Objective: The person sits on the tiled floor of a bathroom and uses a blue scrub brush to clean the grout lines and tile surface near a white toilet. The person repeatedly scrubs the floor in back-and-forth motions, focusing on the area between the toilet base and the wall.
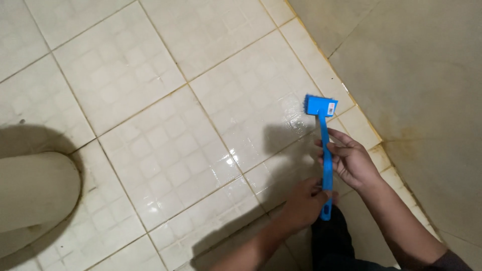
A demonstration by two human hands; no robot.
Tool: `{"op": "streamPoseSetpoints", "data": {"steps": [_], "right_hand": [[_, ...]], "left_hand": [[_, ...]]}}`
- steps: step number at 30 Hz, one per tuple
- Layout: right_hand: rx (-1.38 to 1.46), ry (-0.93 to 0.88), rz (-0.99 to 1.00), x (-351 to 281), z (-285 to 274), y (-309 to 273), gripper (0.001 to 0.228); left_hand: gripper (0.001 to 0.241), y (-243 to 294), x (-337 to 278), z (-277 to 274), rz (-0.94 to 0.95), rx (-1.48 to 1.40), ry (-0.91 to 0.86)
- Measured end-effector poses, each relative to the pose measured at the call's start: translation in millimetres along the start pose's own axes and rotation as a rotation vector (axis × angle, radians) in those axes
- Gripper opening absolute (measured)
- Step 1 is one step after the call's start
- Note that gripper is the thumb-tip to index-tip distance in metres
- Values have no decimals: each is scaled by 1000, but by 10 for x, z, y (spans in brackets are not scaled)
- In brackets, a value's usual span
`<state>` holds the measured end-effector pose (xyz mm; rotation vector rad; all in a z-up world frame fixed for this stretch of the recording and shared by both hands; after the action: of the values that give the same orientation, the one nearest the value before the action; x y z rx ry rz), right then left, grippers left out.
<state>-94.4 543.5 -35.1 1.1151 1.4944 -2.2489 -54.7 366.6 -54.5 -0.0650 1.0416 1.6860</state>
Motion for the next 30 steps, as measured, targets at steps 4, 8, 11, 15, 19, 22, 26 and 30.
{"op": "streamPoseSetpoints", "data": {"steps": [4, 8, 11, 15, 19, 22, 26, 30], "right_hand": [[-32, -4, -47, 118, 125, -100, 55], [-143, -109, -13, 356, 494, -150, 55], [-262, -218, 19, 425, 930, -160, 54], [-392, -303, -3, 324, 1556, -141, 53], [-449, -360, 17, 332, 2020, 58, 54], [-526, -403, 47, 242, 2357, 180, 55], [-540, -463, 32, 217, 2588, 402, 52], [-414, -481, -66, 245, 2630, 466, 46]], "left_hand": [[26, -94, 119, 18, 194, 189, 127], [28, -103, 148, -124, 303, -199, 172], [29, 85, -38, -337, 286, -376, 236], [25, 426, -494, -563, 238, -448, 340], [24, 401, -760, -759, 273, -517, 436], [22, 322, -940, -898, 318, -544, 509], [25, 365, -1182, -1029, 426, -505, 607], [27, 431, -1263, -1135, 482, -465, 591]]}}
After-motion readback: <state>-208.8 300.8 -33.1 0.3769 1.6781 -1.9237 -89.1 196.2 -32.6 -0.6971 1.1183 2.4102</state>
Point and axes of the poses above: each hand's wrist, its own x-axis towards the middle knuckle, its own z-axis out of the palm, y = z × x, the point moved 2 cm from there along x, towards the middle knuckle, and after that the axes turned 5 degrees about -x, right-handed, at the moved point
